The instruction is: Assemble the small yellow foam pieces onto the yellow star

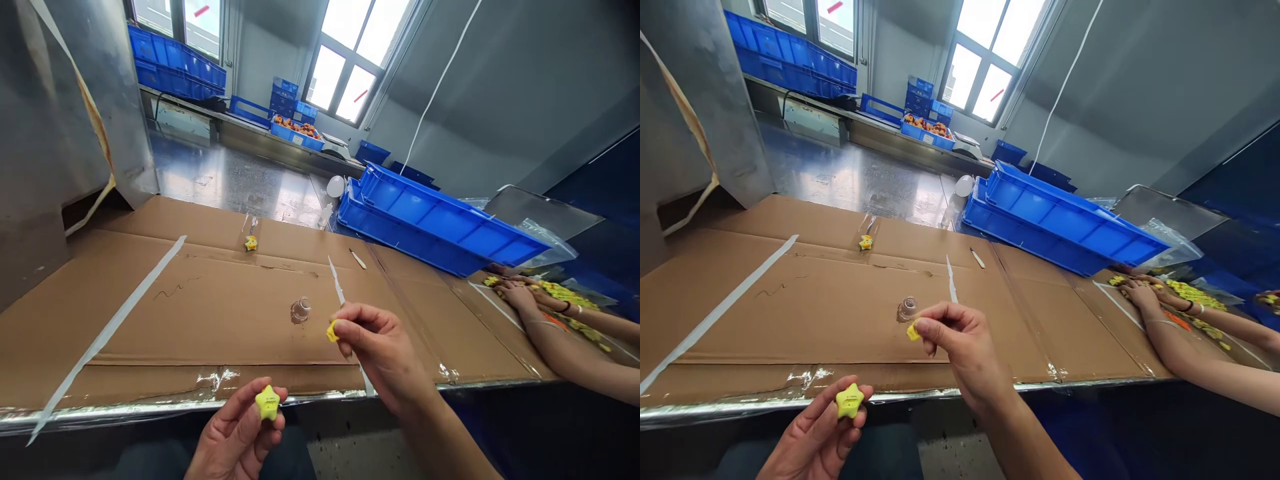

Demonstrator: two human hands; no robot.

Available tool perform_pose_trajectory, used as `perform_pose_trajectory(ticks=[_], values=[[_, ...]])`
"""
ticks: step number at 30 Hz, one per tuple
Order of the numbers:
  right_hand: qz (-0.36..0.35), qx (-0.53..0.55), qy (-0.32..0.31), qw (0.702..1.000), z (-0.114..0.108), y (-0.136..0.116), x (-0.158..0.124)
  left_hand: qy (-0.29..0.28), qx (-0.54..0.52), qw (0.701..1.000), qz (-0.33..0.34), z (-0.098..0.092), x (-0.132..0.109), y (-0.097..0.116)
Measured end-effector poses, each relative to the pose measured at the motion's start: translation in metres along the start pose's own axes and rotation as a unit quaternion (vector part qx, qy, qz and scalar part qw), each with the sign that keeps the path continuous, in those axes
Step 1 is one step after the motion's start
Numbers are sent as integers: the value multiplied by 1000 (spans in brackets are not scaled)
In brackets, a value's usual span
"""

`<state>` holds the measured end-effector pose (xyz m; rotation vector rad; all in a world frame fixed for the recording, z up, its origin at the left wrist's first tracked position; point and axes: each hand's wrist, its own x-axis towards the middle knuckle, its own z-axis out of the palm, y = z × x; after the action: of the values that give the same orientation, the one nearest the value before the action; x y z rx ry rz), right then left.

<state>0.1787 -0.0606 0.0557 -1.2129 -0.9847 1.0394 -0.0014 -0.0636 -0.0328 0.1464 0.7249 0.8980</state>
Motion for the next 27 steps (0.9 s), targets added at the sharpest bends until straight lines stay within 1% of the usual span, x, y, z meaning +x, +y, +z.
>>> perform_pose_trajectory(ticks=[3,7,11,15,22,27], values=[[42,61,-27,997,16,10,-22,-28,-14,1000,-4,-3,0,-3],[60,70,-55,994,31,22,-39,-53,-27,998,-23,-6,-2,-6],[63,70,-61,994,37,29,-42,-71,-36,996,-35,-7,-4,-8],[74,101,-78,989,40,32,-44,-89,-44,994,-42,-7,-6,-10],[84,108,-99,986,42,32,-46,-108,-34,993,-23,-7,-8,-10],[88,96,-99,987,43,29,-45,-104,-34,994,-8,-4,-10,-9]])
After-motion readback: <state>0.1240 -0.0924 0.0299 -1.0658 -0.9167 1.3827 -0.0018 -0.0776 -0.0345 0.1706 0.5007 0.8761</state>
